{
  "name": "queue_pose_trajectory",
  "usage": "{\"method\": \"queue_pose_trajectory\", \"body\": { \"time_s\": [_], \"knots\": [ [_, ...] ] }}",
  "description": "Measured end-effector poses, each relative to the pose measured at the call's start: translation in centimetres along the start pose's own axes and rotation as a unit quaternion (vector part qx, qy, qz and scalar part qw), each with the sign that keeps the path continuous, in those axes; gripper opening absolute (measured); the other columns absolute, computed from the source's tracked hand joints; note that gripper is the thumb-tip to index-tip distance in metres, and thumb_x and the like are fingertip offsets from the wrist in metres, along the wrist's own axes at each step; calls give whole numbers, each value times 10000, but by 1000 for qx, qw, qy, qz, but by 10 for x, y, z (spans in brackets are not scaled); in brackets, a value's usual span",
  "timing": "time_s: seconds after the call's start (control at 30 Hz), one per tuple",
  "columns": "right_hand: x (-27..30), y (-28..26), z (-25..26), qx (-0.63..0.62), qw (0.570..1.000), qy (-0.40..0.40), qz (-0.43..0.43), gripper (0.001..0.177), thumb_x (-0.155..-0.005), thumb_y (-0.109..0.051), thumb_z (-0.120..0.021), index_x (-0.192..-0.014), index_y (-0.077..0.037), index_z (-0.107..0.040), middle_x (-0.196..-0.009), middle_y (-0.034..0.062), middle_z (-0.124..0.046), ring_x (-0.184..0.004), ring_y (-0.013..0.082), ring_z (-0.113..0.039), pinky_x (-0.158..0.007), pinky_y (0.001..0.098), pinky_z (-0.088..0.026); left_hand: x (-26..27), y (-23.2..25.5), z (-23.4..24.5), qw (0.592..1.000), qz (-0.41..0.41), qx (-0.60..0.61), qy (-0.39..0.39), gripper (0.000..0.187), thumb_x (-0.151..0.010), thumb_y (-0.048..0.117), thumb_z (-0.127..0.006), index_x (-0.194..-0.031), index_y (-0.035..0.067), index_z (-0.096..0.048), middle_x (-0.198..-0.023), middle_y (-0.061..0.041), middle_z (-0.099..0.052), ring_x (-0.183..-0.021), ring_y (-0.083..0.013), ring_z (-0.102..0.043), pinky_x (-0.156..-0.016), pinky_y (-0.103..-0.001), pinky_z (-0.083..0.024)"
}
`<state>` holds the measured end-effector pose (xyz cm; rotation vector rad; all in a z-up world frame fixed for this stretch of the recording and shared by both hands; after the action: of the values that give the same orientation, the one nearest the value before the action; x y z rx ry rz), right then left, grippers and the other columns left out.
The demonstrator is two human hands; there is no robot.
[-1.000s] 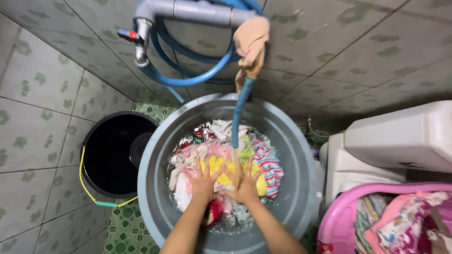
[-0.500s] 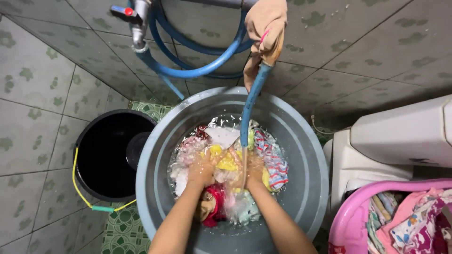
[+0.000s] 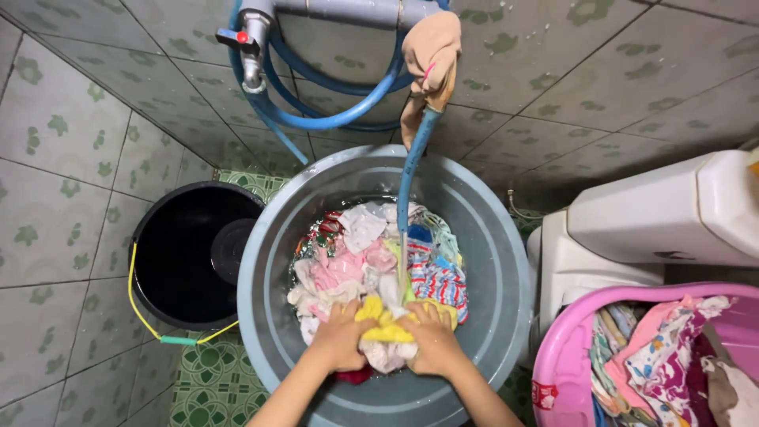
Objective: Hand washing and rinsing various items of clothing in a plastic basin inside a bathroom.
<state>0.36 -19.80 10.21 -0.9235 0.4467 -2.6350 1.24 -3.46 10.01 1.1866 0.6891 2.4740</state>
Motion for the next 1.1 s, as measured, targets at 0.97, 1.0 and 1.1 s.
{"method": "queue_pose_trajectory", "body": {
  "time_s": [0.97,1.0,1.1],
  "knots": [
    [-112,111,-89,-24,966,199,-164,534,-765,-240,-729,-1266,-71,-648,-1131,217,-668,-1080,403,-646,-985,507,-505,-108,-82,-6,968,163,-30,188,513,-843,289,-685,-1351,351,-647,-1432,-117,-523,-1165,-384,-640,-944,-520,-534],
    [-100,92,-60,-82,964,151,-203,683,-665,-312,-843,-1242,-30,-610,-1144,248,-639,-1022,420,-664,-918,487,-549,-83,-62,21,968,158,32,190,611,-677,283,-803,-1273,313,-671,-1485,-120,-459,-1152,-377,-624,-937,-458,-543],
    [-75,40,2,-63,972,220,-52,626,-568,-254,-915,-1134,-80,-710,-1063,258,-691,-1007,506,-619,-829,537,-524,-51,-63,23,936,156,150,279,576,-599,275,-877,-1158,252,-738,-1445,-134,-488,-1151,-391,-613,-902,-481,-534]
  ]
}}
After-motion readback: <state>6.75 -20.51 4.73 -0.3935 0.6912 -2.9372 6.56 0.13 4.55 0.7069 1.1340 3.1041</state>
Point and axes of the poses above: each hand's wrist, its own x-axis away from the middle knuckle, its own z-axis out of the back of the hand, y = z × x, the point moved 9 cm from there along -x, towards the middle knuckle
